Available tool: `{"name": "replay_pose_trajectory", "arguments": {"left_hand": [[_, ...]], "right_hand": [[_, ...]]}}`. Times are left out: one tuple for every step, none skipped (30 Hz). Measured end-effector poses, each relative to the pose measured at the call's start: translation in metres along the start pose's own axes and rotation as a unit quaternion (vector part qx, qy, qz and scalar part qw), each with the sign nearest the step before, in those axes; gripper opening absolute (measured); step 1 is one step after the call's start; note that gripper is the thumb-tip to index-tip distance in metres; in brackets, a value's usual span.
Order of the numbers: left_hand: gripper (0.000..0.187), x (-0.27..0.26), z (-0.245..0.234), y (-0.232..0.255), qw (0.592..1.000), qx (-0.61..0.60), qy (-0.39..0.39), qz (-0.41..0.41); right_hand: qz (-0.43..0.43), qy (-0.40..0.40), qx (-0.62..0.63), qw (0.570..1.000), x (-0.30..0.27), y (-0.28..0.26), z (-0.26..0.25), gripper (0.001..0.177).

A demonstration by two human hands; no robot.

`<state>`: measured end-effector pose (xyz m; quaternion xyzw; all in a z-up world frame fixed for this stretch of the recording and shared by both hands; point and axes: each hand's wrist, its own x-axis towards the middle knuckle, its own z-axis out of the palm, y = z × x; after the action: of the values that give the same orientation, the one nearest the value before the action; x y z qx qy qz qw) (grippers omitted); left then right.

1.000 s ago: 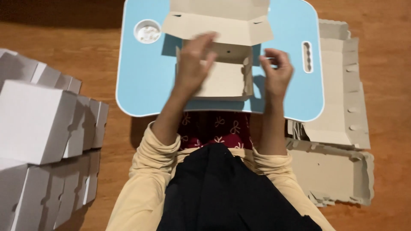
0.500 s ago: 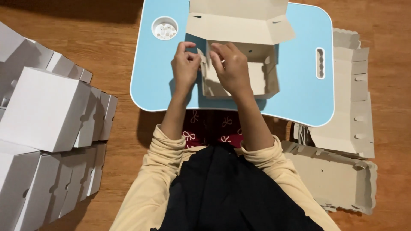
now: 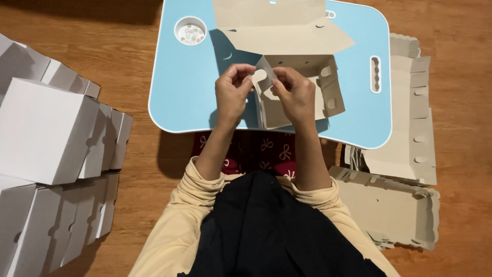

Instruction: Assembling cardboard boxes from flat templates by folding and tucking tabs on a small table.

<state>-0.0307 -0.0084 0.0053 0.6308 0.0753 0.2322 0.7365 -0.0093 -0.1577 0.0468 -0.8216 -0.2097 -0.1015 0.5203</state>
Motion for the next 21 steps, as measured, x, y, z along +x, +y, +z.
{"name": "replay_pose_trajectory", "arguments": {"left_hand": [[0.028, 0.0, 0.001, 0.001, 1.0, 0.001, -0.001, 0.001], [0.028, -0.001, 0.003, 0.002, 1.0, 0.004, -0.004, 0.008], [0.028, -0.002, 0.004, 0.003, 1.0, 0.007, -0.006, 0.015], [0.028, -0.003, 0.005, 0.004, 1.0, 0.008, -0.008, 0.015], [0.028, -0.003, 0.006, 0.005, 1.0, 0.011, -0.009, 0.017], [0.027, -0.004, 0.006, 0.006, 1.0, 0.014, -0.01, 0.018], [0.027, -0.005, 0.007, 0.007, 1.0, 0.015, -0.011, 0.017], [0.028, -0.006, 0.008, 0.007, 1.0, 0.017, -0.011, 0.02], [0.028, -0.006, 0.01, 0.008, 1.0, 0.018, -0.01, 0.023], [0.028, -0.006, 0.009, 0.009, 1.0, 0.018, -0.01, 0.023], [0.028, -0.006, 0.009, 0.011, 0.999, 0.03, -0.008, 0.032], [0.028, -0.007, 0.009, 0.012, 0.998, 0.041, -0.007, 0.04], [0.028, -0.008, 0.009, 0.014, 0.998, 0.041, -0.007, 0.04], [0.028, -0.009, 0.009, 0.015, 0.998, 0.046, -0.006, 0.043], [0.028, -0.009, 0.009, 0.016, 0.998, 0.05, -0.005, 0.046], [0.028, -0.009, 0.009, 0.016, 0.998, 0.05, -0.005, 0.046], [0.027, -0.009, 0.009, 0.016, 0.998, 0.05, -0.003, 0.049], [0.027, -0.009, 0.009, 0.016, 0.997, 0.051, -0.002, 0.052], [0.027, -0.009, 0.008, 0.017, 0.997, 0.051, -0.002, 0.052], [0.027, -0.009, 0.008, 0.017, 0.997, 0.055, 0.001, 0.054], [0.027, -0.009, 0.008, 0.018, 0.997, 0.059, 0.002, 0.055]], "right_hand": [[0.0, 0.002, 0.0, 1.0, 0.0, 0.001, -0.001, 0.021], [0.0, 0.002, 0.009, 1.0, 0.001, 0.003, -0.001, 0.02], [0.001, 0.002, 0.017, 1.0, 0.0, 0.004, -0.002, 0.02], [0.001, 0.004, 0.018, 1.0, 0.0, 0.004, -0.003, 0.02], [0.006, 0.002, 0.024, 1.0, 0.0, 0.003, -0.003, 0.022], [0.011, 0.0, 0.03, 0.999, 0.0, 0.002, -0.004, 0.023], [0.012, 0.0, 0.03, 0.999, -0.001, 0.001, -0.004, 0.023], [0.008, 0.0, 0.035, 0.999, -0.002, 0.0, -0.004, 0.024], [0.003, 0.0, 0.041, 0.999, -0.001, -0.001, -0.003, 0.024], [0.002, -0.001, 0.041, 0.999, -0.003, -0.003, -0.003, 0.024], [-0.007, 0.008, 0.035, 0.999, -0.003, -0.005, -0.004, 0.025], [-0.016, 0.017, 0.028, 0.999, -0.004, -0.007, -0.004, 0.026], [-0.016, 0.017, 0.028, 0.999, -0.005, -0.004, -0.003, 0.026], [-0.04, 0.022, -0.016, 0.999, -0.005, -0.002, -0.003, 0.026], [-0.063, 0.027, -0.061, 0.996, -0.005, 0.001, -0.002, 0.027], [-0.063, 0.027, -0.061, 0.996, -0.007, 0.004, 0.001, 0.027], [-0.079, 0.03, -0.102, 0.991, -0.008, 0.006, 0.003, 0.03], [-0.095, 0.032, -0.142, 0.985, -0.009, 0.009, 0.005, 0.033], [-0.095, 0.033, -0.142, 0.985, -0.01, 0.009, 0.006, 0.033], [-0.114, 0.037, -0.16, 0.98, -0.011, 0.01, 0.008, 0.033], [-0.134, 0.041, -0.178, 0.974, -0.012, 0.01, 0.009, 0.034]]}}
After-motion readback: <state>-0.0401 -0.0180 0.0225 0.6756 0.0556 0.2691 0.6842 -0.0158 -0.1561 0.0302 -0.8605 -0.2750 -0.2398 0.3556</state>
